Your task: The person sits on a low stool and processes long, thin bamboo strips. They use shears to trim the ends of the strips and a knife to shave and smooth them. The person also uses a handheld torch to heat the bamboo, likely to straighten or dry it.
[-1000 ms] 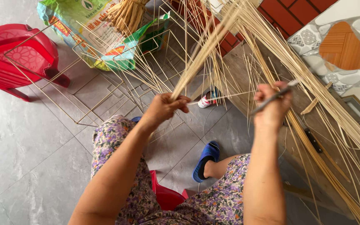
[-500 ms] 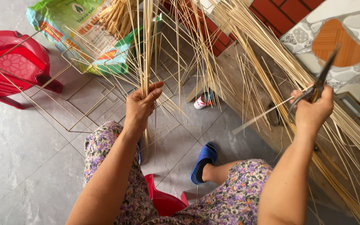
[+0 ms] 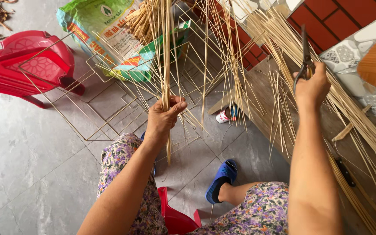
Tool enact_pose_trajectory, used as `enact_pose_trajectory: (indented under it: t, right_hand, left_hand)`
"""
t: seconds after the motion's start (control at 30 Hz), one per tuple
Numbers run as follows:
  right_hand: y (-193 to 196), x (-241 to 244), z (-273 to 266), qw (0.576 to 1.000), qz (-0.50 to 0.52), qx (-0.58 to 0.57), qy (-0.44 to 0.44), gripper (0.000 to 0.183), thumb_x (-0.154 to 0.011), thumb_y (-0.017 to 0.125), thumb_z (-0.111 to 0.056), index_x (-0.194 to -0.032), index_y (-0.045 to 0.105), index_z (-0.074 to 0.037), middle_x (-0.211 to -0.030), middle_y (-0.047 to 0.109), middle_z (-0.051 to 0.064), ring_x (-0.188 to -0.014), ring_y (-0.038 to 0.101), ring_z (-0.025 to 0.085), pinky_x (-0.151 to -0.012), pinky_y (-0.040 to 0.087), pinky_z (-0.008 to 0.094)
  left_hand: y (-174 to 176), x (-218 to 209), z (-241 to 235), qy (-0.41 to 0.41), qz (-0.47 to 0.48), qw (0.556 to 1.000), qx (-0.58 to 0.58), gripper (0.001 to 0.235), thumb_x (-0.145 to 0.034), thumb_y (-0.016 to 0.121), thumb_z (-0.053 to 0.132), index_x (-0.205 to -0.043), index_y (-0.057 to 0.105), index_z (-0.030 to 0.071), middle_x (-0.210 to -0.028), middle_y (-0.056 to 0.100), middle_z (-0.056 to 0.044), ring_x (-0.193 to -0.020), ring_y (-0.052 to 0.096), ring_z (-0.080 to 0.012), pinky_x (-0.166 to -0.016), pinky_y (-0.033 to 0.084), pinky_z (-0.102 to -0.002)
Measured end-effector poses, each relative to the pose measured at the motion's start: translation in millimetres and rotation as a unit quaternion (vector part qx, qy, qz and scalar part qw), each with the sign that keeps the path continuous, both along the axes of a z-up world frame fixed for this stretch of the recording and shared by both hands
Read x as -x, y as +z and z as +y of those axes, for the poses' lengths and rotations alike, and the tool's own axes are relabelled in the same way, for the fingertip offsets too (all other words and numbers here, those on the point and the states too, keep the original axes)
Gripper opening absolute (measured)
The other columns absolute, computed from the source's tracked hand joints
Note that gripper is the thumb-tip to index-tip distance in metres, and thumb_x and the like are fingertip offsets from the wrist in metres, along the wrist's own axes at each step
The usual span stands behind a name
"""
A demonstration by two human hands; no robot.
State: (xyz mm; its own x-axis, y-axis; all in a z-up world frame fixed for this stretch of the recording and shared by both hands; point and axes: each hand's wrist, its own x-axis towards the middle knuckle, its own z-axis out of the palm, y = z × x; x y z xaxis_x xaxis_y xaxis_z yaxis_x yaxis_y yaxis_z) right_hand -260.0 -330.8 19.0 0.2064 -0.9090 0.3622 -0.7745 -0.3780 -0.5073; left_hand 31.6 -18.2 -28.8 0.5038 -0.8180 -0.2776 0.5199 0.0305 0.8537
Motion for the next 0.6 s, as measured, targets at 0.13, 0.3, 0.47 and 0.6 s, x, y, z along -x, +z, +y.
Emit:
enact_pose_trajectory:
  t: [0.13, 0.3, 0.47, 0.6]
  right_hand:
    - [-19, -57, 108, 0.927, -0.280, -0.225, 0.108, 0.021, -0.099, 0.072, -0.013, -0.112, 0.055, -0.010, -0.099, 0.076, 0.011, -0.066, 0.069, 0.017, -0.045, 0.049, 0.024]
    - [-25, -131, 221, 0.793, -0.329, -0.446, 0.255, 0.027, -0.089, 0.072, -0.001, -0.112, 0.059, -0.009, -0.106, 0.077, 0.014, -0.071, 0.067, 0.013, -0.056, 0.053, 0.021]
    - [-44, -165, 252, 0.745, -0.384, -0.480, 0.260, 0.025, -0.091, 0.071, 0.001, -0.111, 0.057, -0.007, -0.091, 0.077, 0.015, -0.064, 0.063, 0.011, -0.053, 0.047, 0.022]
    - [-65, -183, 241, 0.779, -0.342, -0.453, 0.267, 0.026, -0.090, 0.071, 0.000, -0.112, 0.059, -0.005, -0.085, 0.076, 0.012, -0.069, 0.069, 0.014, -0.053, 0.048, 0.023]
  left_hand:
    - [-3, -3, 1, -0.028, 0.043, 0.999, 0.007, 0.019, -0.086, 0.082, 0.022, -0.096, 0.071, 0.010, -0.072, 0.062, 0.006, -0.048, 0.039, -0.0020, -0.042, 0.029, -0.021]
    - [-9, -5, 6, -0.007, 0.089, 0.995, 0.040, 0.020, -0.085, 0.084, 0.022, -0.095, 0.071, 0.009, -0.064, 0.054, 0.007, -0.046, 0.038, -0.0034, -0.040, 0.027, -0.021]
    - [-15, -9, 17, 0.025, 0.100, 0.994, 0.048, 0.020, -0.085, 0.083, 0.021, -0.095, 0.072, 0.009, -0.064, 0.059, 0.006, -0.047, 0.040, -0.0041, -0.041, 0.028, -0.022]
    - [-8, -23, 22, 0.096, 0.032, 0.994, 0.037, 0.022, -0.089, 0.078, 0.022, -0.105, 0.074, 0.008, -0.071, 0.062, 0.003, -0.045, 0.036, -0.0024, -0.039, 0.025, -0.021]
